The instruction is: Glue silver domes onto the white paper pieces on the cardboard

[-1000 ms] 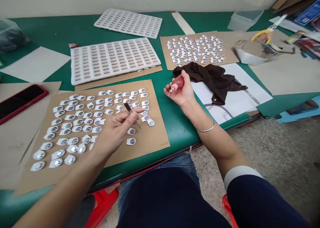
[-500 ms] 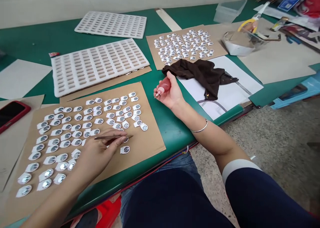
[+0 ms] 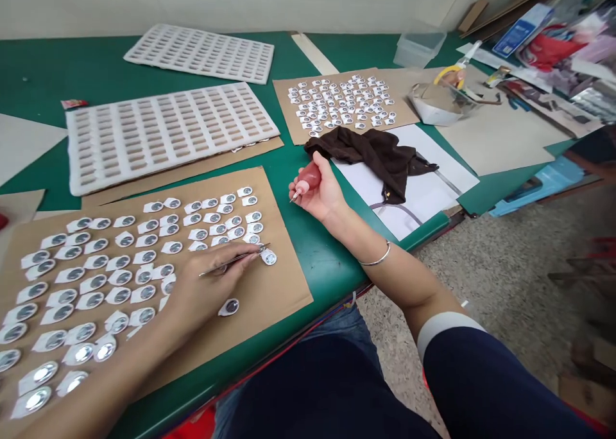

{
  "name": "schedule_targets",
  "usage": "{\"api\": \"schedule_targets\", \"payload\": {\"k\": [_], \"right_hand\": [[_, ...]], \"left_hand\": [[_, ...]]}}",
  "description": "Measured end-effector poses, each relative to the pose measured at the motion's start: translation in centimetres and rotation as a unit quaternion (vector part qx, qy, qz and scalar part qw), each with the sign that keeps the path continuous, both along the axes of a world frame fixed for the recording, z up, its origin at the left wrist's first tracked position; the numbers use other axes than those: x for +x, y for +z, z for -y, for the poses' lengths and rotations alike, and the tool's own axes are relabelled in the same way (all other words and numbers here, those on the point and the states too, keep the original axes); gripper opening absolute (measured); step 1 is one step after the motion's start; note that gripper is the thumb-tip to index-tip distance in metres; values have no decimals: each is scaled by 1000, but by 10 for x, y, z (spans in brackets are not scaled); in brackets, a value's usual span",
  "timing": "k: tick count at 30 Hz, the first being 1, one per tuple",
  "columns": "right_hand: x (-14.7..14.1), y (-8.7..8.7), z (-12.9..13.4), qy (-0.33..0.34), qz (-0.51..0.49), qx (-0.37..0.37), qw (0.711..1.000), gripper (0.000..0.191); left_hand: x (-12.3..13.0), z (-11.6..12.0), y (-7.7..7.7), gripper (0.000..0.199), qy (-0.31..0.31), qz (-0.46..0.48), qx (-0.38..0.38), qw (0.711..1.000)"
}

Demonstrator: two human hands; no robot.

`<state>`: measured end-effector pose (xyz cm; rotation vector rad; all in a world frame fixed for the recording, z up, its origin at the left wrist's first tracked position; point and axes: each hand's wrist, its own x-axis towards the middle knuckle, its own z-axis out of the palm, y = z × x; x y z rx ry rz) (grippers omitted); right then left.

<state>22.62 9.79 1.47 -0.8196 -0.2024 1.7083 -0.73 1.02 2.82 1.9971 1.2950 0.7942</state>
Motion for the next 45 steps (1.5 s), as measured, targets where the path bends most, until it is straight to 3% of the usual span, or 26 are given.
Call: {"api": "schedule_targets", "payload": {"k": [4,11,14,18,21,24,28,35,37,42,45], "right_hand": [[1,-1,-1,12,-11,1,1000,49],[-1,0,1,12,-8,-5,1000,50],[-2,0,3,12,-3,-10,1000,50],[-4,5,3,19,9,11,1000,50],[-10,18,1,31,24,43,998,49],[-20,33,-2,44,49,72,995,48],[-28,37,-5,58,69,96,991,48],[-21,12,-4,58,98,99,989,55],[-19,12,-3,64,124,112,984,56],[-20,21,4,64,196,138,969,55],[-22,23,10,69,202,138,967,58]], "left_hand": [[0,-2,-5,25,8,-11,-23,1000],[-3,8,-1,23,8,-5,-42,999],[0,10,6,16,-5,-1,21,1000],[4,14,15,14,-66,12,144,987],[6,17,13,19,-99,-7,215,972],[6,18,7,18,-88,-34,249,964],[6,13,2,13,-57,-40,209,975],[4,15,-1,15,-44,-14,77,996],[3,16,1,15,-48,-17,81,995],[-4,11,10,13,-68,-30,171,982],[-6,9,12,12,-88,-26,168,982]]}}
